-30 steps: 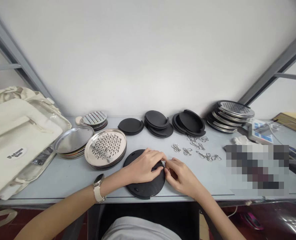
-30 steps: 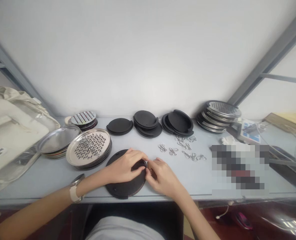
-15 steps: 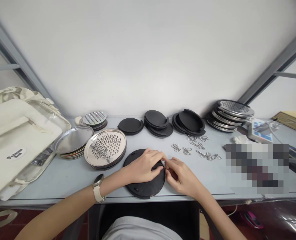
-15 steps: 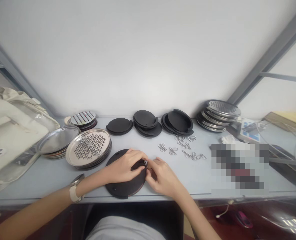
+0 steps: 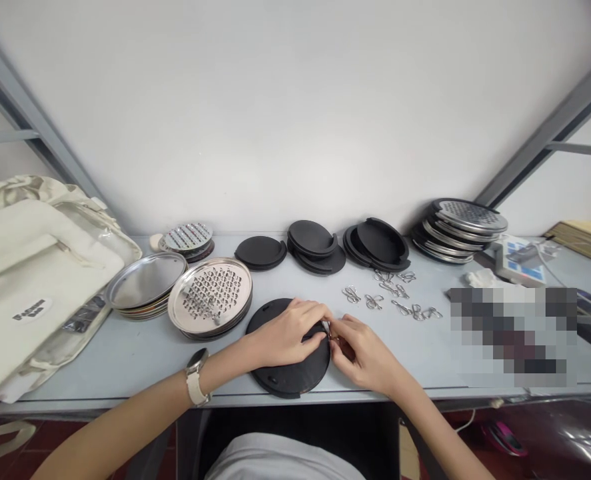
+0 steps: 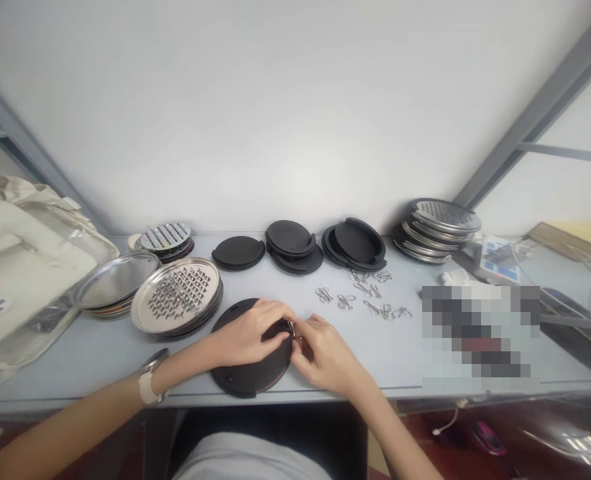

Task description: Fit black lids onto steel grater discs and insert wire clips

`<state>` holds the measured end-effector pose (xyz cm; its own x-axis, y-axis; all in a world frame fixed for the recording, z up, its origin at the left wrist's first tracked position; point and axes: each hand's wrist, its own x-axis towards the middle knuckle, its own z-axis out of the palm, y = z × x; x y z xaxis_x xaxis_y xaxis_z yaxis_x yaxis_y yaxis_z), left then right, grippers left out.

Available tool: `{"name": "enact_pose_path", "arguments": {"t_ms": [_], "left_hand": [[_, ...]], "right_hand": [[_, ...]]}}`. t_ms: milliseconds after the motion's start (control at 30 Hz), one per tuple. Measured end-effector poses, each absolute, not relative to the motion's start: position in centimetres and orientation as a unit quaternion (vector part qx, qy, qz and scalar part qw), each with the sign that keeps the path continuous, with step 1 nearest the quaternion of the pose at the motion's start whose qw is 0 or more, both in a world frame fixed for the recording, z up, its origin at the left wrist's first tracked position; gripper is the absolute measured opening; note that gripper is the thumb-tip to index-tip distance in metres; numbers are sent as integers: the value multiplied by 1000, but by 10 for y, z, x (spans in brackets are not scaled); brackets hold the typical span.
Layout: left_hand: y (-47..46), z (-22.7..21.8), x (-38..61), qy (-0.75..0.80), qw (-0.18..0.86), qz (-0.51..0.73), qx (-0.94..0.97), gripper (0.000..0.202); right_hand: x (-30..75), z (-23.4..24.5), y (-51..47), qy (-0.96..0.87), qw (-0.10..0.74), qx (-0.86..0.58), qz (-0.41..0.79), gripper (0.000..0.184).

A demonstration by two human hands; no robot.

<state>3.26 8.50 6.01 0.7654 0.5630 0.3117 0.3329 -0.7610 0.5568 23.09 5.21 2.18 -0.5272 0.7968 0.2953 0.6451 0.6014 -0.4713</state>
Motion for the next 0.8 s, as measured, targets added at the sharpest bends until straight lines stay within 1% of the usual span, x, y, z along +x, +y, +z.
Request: {"name": "enact_pose_path", "arguments": {"t_ms": [233,600,800], "left_hand": [[85,62,33,242,252,236,907,24],[85,62,32,246,268,241,900,25],[86,62,32,255,281,248,891,26]], "right_hand": [[229,21,53,-855,246,-432,147,19],[228,22,53,-855,253,-432,132,15],[229,21,52,-853,258,-433,135,18]]}}
